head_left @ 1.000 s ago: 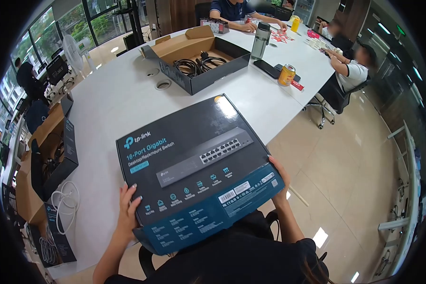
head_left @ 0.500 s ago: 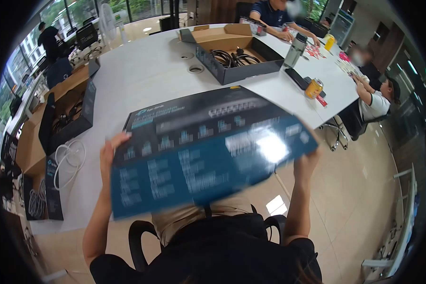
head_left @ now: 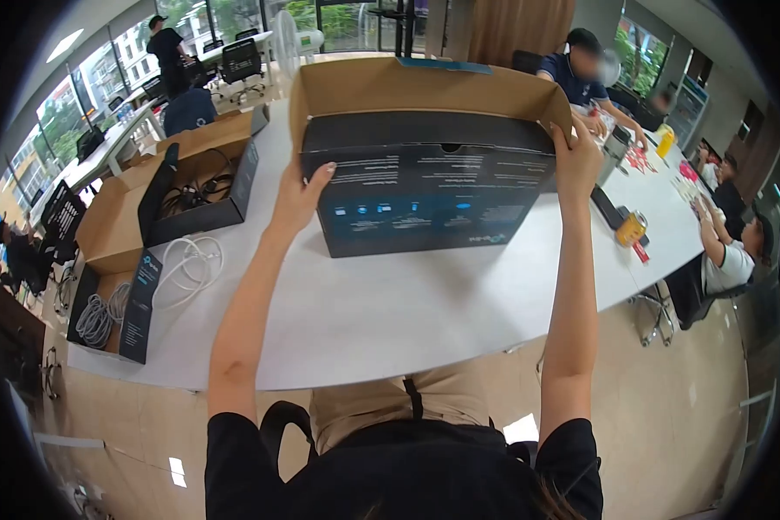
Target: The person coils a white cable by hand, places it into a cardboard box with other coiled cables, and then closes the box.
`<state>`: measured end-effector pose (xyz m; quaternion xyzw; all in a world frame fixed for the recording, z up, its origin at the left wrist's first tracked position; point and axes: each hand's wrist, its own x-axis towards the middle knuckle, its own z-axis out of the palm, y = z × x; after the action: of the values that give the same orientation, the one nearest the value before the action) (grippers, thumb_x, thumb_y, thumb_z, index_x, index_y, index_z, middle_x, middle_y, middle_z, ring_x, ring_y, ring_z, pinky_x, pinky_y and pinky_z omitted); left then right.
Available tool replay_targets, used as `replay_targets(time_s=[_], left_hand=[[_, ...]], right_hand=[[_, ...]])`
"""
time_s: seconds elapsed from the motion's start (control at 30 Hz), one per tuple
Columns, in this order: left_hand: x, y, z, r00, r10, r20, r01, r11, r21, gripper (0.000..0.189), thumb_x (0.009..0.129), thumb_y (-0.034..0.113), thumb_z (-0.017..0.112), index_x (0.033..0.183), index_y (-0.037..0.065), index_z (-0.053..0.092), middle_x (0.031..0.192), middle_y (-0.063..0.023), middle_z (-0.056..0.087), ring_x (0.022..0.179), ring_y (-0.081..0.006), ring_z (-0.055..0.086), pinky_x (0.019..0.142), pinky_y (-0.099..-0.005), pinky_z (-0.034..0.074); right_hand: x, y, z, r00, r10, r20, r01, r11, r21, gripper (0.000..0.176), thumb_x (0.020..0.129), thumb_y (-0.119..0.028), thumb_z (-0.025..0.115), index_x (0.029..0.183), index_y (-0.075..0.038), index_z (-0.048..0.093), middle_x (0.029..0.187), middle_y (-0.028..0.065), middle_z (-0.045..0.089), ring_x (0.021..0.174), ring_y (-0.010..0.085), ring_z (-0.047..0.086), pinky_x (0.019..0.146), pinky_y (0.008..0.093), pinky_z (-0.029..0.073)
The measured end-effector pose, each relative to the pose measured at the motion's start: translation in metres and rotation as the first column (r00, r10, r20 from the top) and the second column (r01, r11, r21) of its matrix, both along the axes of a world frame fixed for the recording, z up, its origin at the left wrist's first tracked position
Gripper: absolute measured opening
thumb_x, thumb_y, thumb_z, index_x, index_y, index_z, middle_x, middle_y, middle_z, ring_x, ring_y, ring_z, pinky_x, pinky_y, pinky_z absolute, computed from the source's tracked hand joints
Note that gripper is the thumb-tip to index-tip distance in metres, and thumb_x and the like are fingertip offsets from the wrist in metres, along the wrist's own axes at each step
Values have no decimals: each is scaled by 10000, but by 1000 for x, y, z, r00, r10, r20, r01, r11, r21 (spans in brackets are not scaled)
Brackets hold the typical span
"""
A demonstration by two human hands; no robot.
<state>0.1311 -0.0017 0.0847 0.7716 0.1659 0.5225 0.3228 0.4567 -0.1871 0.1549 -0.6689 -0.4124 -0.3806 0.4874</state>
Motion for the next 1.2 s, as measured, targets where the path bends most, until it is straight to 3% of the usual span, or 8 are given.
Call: replay_targets(time_s=[0.13, 0.3, 0.4, 0.53, 0.67, 0.9, 1.0, 1.2], left_hand=[[3, 10, 3, 997, 63, -36, -61, 997, 46, 608, 843, 304, 568, 1299, -28, 342, 1070, -198, 572, 967, -243, 567, 845, -304, 425], [2, 12, 4, 998, 63, -27, -61, 996, 66, 685, 831, 353, 570, 1321, -49, 312, 1069, -201, 573, 941, -240, 582, 825, -298, 436], [3, 15, 1, 998, 62, -1, -62, 996, 61, 707, 836, 364, 559, 1342, -46, 284, 1090, -196, 560, 955, -233, 573, 839, -296, 430], [7, 15, -5, 996, 38, 82, -47, 993, 108, 743, 836, 408, 550, 1353, -44, 264, 1147, -196, 523, 999, -230, 548, 865, -313, 416], [6, 13, -2, 998, 7, 67, -10, 998, 54, 765, 836, 457, 541, 1342, -37, 250, 1185, -215, 489, 1072, -256, 507, 924, -333, 378], [2, 28, 4, 994, -74, 75, 67, 993, 94, 845, 777, 333, 642, 1383, 85, 108, 1277, -204, 415, 1159, -258, 447, 978, -349, 335], [0, 19, 24, 951, -251, 182, 258, 966, -17, 743, 756, 226, 660, 1344, 94, 225, 1313, -165, 390, 1176, -242, 430, 995, -334, 317], [-8, 28, 31, 986, -123, 109, 109, 986, 126, 523, 745, 75, 611, 1227, 101, 410, 1295, -109, 435, 1175, -201, 418, 982, -301, 330]], right_hand=[[3, 14, 2, 995, 7, -96, -8, 1000, -13, 265, 831, -220, 603, 1048, -69, 623, 708, 186, 632, 678, 347, 623, 591, 355, 468], [4, 15, -2, 990, 115, -87, -110, 993, 52, 223, 831, -167, 616, 966, 10, 627, 580, 143, 604, 510, 120, 577, 519, 261, 419], [9, 13, -7, 979, 58, -195, -64, 998, -26, 195, 836, -168, 610, 900, 16, 621, 554, 111, 598, 504, 122, 580, 520, 258, 420], [19, 15, -16, 955, 214, -204, -211, 977, 38, 208, 827, -102, 604, 1010, -6, 575, 883, 143, 651, 822, 137, 630, 710, 233, 451], [12, 18, -10, 540, 752, -378, -716, 646, 264, 548, 841, -122, 599, 1317, -107, 326, 1190, 157, 523, 1099, 216, 521, 913, 282, 391], [28, 31, -37, 605, 760, -236, -692, 649, 316, 330, 911, -261, 518, 1139, -28, 466, 1087, 82, 535, 1025, 131, 476, 923, 256, 325], [19, 36, -37, 582, 789, -198, -719, 613, 328, 231, 904, -237, 526, 1026, -45, 485, 1075, 74, 557, 988, 117, 483, 899, 255, 336], [3, 41, -33, 550, 810, -202, -759, 586, 282, 164, 871, -156, 565, 964, -54, 475, 1068, 95, 604, 948, 117, 493, 876, 248, 355]])
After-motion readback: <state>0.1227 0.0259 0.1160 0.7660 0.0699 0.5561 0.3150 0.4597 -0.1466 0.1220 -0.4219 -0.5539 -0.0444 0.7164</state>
